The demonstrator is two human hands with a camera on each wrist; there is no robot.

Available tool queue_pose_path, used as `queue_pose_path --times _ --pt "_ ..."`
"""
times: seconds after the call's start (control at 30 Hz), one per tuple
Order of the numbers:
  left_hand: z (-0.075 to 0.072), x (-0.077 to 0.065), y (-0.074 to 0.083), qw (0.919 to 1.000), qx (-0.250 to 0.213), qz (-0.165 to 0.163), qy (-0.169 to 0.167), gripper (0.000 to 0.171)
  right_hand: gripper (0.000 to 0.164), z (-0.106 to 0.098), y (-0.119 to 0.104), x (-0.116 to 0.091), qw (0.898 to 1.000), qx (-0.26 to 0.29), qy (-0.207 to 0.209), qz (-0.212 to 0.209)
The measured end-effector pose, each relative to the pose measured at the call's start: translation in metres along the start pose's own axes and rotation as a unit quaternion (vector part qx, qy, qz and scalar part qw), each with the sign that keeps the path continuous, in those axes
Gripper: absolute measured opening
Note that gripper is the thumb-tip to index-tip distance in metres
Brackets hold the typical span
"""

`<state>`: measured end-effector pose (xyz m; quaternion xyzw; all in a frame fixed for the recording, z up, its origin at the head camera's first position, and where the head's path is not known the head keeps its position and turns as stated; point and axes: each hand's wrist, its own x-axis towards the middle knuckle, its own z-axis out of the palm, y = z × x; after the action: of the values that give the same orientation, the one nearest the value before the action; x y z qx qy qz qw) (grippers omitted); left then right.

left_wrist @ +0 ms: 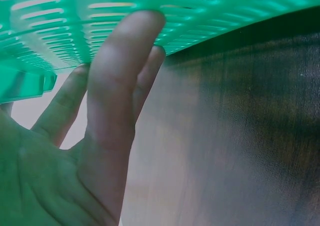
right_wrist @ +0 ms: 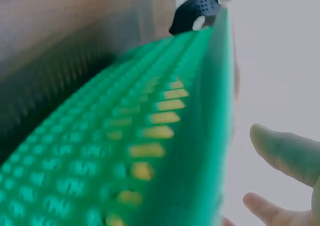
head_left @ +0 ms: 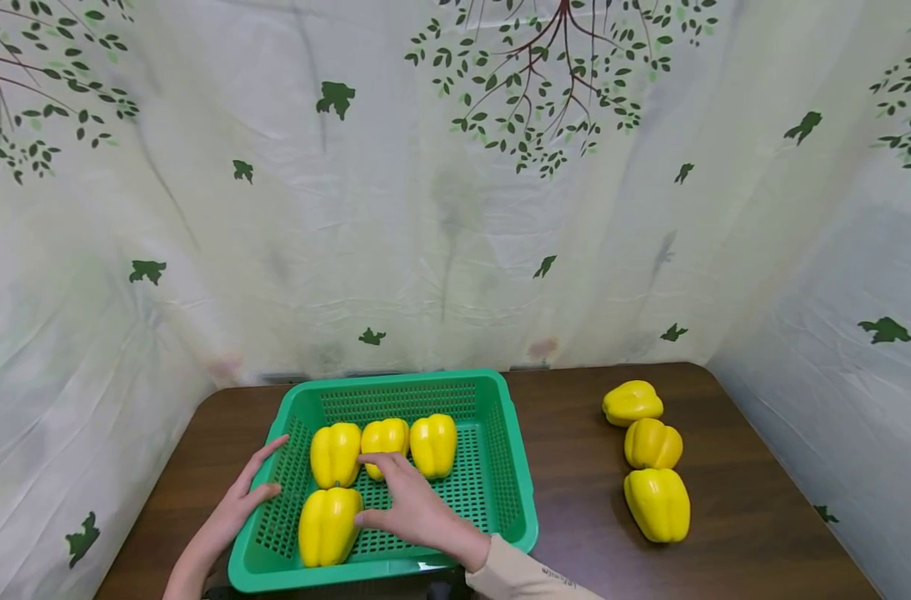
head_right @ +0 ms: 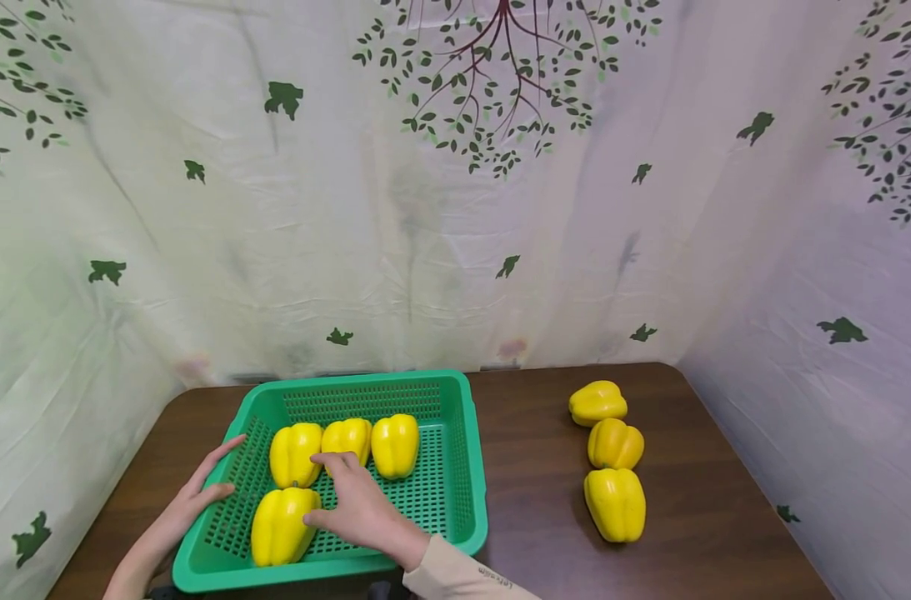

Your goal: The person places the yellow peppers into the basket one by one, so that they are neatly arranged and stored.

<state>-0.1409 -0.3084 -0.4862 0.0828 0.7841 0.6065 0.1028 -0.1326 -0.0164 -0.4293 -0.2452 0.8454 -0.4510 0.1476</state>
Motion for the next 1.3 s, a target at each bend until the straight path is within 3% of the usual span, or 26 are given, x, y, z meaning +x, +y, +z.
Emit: queue_pose_path --times 0.6,0.9,1.3 --pt "0.000 0.000 0.001 0.9998 0.013 0.003 0.011 0.059 0.055 -0.062 0.026 -0.016 0.997 0.053 0.062 -0.013" --pt "0.000 0.000 -0.001 1.0000 -0.005 -0.003 0.004 0.060 0.050 -0.086 0.045 -0.022 0.993 0.056 0.103 -0.023" --pt "0.001 -0.001 -0.001 0.9998 -0.010 -0.012 0.007 0.059 0.046 -0.114 0.065 -0.037 0.984 0.062 0.170 -0.002"
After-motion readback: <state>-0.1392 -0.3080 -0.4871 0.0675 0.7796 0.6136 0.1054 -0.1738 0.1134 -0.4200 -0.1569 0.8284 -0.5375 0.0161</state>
